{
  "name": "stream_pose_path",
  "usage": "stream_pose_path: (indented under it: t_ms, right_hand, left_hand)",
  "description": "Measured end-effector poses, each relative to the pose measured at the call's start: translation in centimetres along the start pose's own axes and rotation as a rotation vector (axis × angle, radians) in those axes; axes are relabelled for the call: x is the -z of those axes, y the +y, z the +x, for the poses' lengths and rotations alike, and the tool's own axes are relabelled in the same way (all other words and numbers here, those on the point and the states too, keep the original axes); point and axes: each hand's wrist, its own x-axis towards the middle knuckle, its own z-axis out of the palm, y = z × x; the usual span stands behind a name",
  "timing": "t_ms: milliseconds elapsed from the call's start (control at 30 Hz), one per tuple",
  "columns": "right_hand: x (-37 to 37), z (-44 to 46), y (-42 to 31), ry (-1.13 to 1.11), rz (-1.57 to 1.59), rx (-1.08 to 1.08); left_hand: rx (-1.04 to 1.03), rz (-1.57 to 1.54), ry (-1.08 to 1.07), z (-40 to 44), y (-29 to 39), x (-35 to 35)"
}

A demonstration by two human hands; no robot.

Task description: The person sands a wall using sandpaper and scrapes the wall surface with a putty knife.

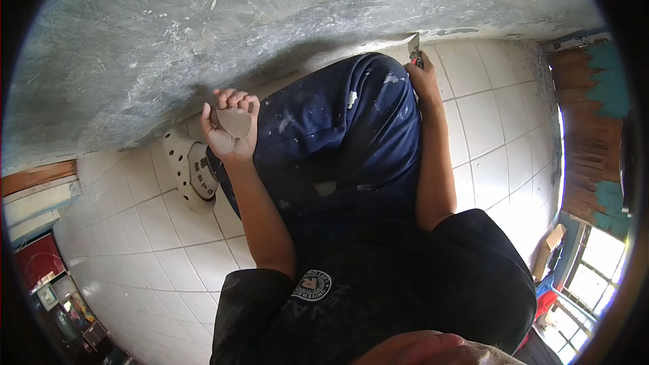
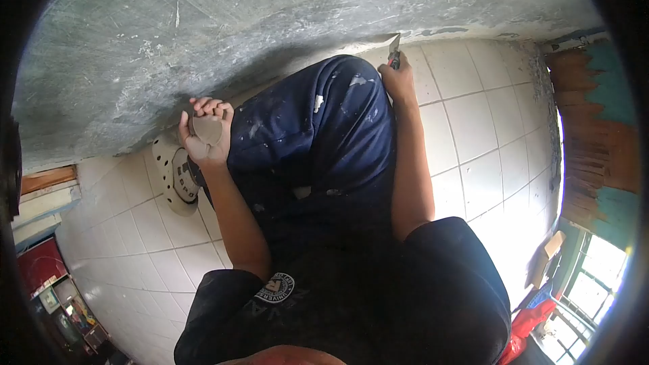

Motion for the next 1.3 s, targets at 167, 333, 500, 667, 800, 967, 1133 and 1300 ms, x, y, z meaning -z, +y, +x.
stream_pose_path:
  t_ms: [167,333,500,667,800,967,1133,1300]
  right_hand:
    - [-0.7,1.8,-0.5,-0.08,-0.075,-0.045]
    - [1.0,1.5,-2.2,-0.167,0.059,-0.248]
    - [-1.5,2.8,-1.9,0.05,-0.061,-0.031]
    - [0.5,5.2,2.4,0.012,0.271,-0.341]
    - [1.3,2.6,-1.6,-0.114,0.227,-0.209]
    - [-1.1,-7.2,-5.0,0.124,-0.098,0.328]
    - [-1.5,-13.0,-9.7,0.172,-0.475,0.559]
    - [-3.0,-14.9,-11.2,0.133,-0.582,0.78]
  left_hand:
    - [-0.01,-0.013,-0.014,0.1,0.0,0.0]
    - [-0.062,0.001,0.037,0.2,0.1,-0.3]
    - [-0.009,-0.015,-0.009,0.0,0.2,0.0]
    - [-0.018,-0.022,-0.009,-1.0,0.2,0.5]
    - [-0.049,-0.038,0.024,-0.4,0.2,0.2]
    - [0.0,-0.099,-0.07,0.3,0.5,1.0]
    - [-0.029,-0.092,0.024,0.1,0.2,0.0]
    - [-0.039,-0.148,0.072,-0.1,0.3,-0.1]
